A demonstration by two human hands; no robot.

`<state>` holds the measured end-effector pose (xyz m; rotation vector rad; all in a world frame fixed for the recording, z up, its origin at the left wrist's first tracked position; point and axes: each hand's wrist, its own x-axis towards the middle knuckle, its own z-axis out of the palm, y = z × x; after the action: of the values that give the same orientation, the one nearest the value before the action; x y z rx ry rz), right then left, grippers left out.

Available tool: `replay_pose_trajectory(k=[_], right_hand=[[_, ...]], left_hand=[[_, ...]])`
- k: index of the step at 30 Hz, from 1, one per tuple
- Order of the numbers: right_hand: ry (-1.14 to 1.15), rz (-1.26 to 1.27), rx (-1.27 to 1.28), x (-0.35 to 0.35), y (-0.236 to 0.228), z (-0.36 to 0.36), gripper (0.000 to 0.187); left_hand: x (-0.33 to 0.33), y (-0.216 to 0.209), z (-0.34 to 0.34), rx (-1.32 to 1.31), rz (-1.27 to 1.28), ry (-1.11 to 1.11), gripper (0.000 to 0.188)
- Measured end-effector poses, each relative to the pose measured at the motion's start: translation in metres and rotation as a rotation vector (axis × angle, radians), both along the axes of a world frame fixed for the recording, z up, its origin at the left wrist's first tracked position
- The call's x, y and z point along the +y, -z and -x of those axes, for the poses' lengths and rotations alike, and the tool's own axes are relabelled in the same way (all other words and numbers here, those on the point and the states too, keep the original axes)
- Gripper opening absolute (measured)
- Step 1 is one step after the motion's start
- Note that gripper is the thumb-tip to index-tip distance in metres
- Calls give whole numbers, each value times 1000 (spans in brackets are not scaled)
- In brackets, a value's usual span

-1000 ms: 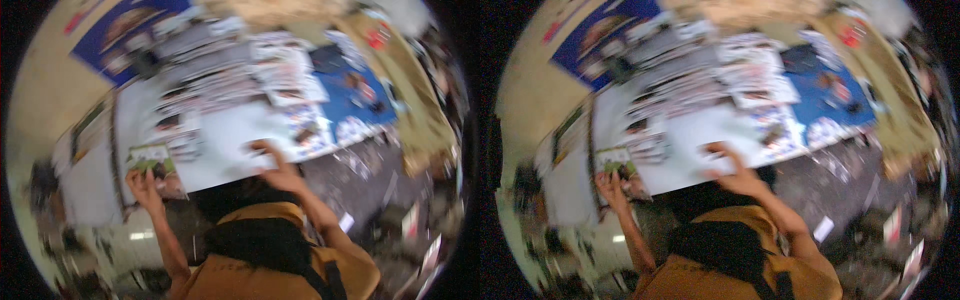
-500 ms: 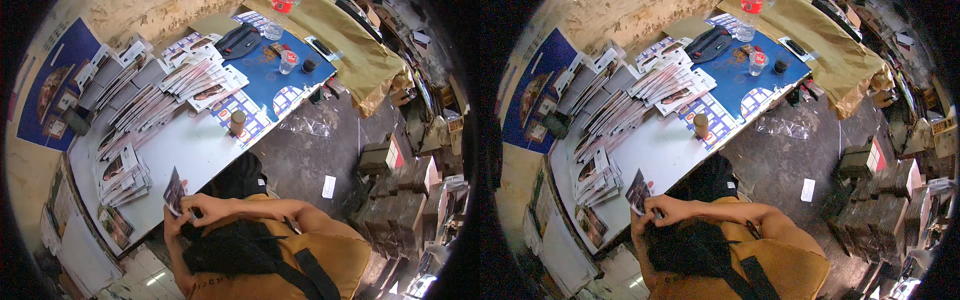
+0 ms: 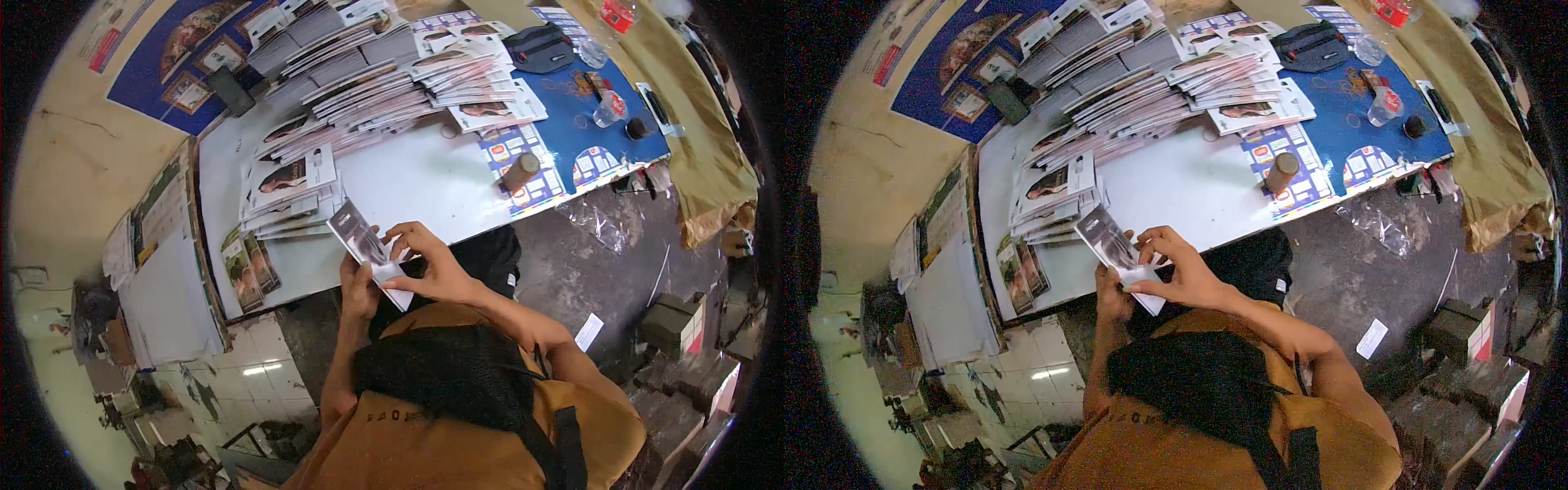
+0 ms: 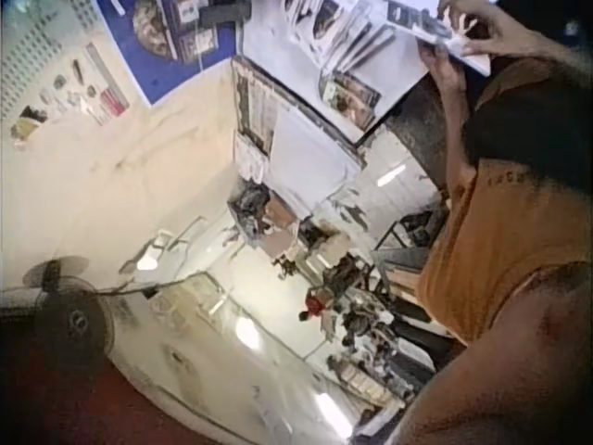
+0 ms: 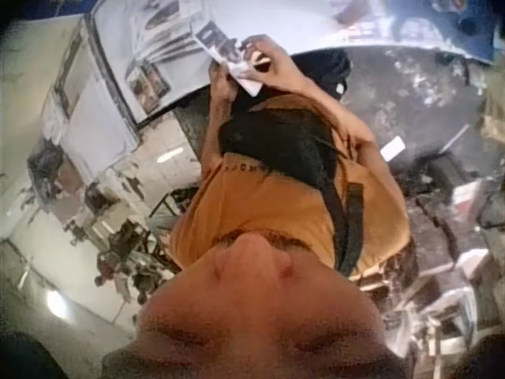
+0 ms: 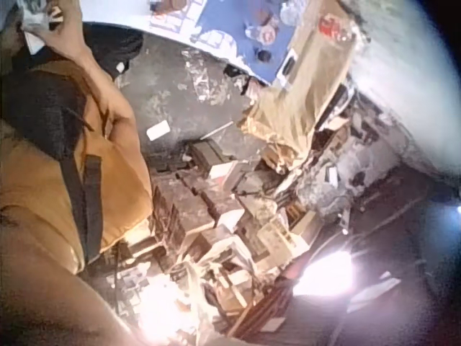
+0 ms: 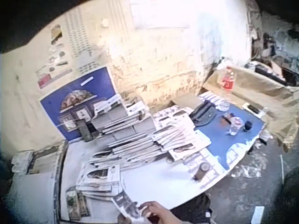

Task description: The person picks up paper leaflets one at a time from a stack, folds them, and applies a circular adhesive seal to the open edge. The person then places each sealed leaflet onto a separate pile on the table.

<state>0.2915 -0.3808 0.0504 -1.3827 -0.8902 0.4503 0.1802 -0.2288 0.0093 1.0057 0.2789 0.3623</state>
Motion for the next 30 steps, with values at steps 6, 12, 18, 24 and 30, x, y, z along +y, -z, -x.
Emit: replay_pose_trajectory(k=[6, 12, 18, 24, 30], right_hand=[[-42, 1, 110, 4, 3, 5, 39], [-29, 26, 107, 4, 5, 3, 41], [-50, 17, 125, 3, 8, 2, 40], [-65, 18, 130, 1, 9, 7, 40], [-59, 9, 129, -1, 10, 9, 38]], left_hand=[[-3, 4, 1, 31, 27, -2, 82], [-6, -6, -5, 14, -64, -13, 81], [-5, -2, -3, 15, -5, -33, 80], [-9, 0, 0, 17, 3, -49, 82], [-10, 4, 3, -13, 35, -39, 81]])
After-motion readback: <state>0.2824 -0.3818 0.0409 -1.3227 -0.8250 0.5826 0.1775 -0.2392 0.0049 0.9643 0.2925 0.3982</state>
